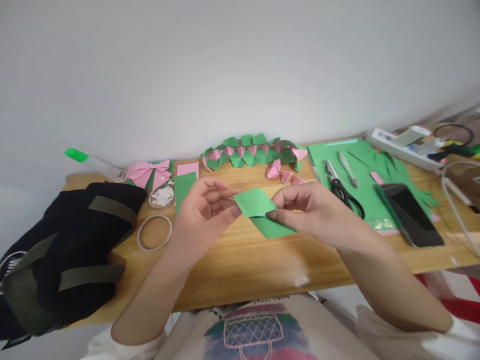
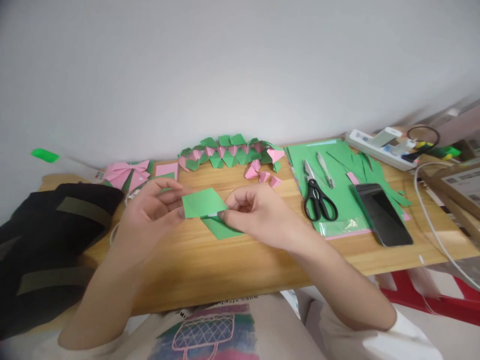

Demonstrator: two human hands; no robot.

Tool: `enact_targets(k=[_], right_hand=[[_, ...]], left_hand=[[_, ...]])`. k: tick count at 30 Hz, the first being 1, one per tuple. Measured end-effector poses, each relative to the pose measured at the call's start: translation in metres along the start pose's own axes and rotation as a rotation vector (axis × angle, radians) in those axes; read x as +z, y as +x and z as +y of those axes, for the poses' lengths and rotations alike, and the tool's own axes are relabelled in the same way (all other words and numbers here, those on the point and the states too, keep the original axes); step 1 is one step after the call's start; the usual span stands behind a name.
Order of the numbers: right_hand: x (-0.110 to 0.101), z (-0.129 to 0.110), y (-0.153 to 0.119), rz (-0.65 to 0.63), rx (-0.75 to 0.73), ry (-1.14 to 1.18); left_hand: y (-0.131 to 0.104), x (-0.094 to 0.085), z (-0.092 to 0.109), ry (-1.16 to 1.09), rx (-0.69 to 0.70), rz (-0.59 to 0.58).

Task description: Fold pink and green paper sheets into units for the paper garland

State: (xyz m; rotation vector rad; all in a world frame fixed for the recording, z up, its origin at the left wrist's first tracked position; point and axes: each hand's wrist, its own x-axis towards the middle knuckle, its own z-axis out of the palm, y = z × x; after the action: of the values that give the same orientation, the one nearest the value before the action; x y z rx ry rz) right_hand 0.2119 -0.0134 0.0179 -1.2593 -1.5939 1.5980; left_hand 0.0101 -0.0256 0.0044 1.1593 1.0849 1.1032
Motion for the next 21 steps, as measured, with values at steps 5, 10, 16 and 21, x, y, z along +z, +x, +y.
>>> enact_targets(k=[5,10,16,21], right_hand=[[0.003,0.003,0.003,0.022,-0.012,0.033],[0.006,0.000,-0.001,0.038,-0.046,0.057],[0.007,-0.003,-0.012,0.086,-0.111,0.070],[0.005,-0.006,-0.022,0.049,-0.147,0.070]], left_hand=[[-0.005,-0.002,-0.006,0.178,0.311,0.060],[-0.005,0.004,-0.001,0.343,0.373,-0.070],[-0.002,0.011,0.012,0.276,0.241,-0.123],[-0.005,0.009,0.016,0.251,0.358,-0.212]])
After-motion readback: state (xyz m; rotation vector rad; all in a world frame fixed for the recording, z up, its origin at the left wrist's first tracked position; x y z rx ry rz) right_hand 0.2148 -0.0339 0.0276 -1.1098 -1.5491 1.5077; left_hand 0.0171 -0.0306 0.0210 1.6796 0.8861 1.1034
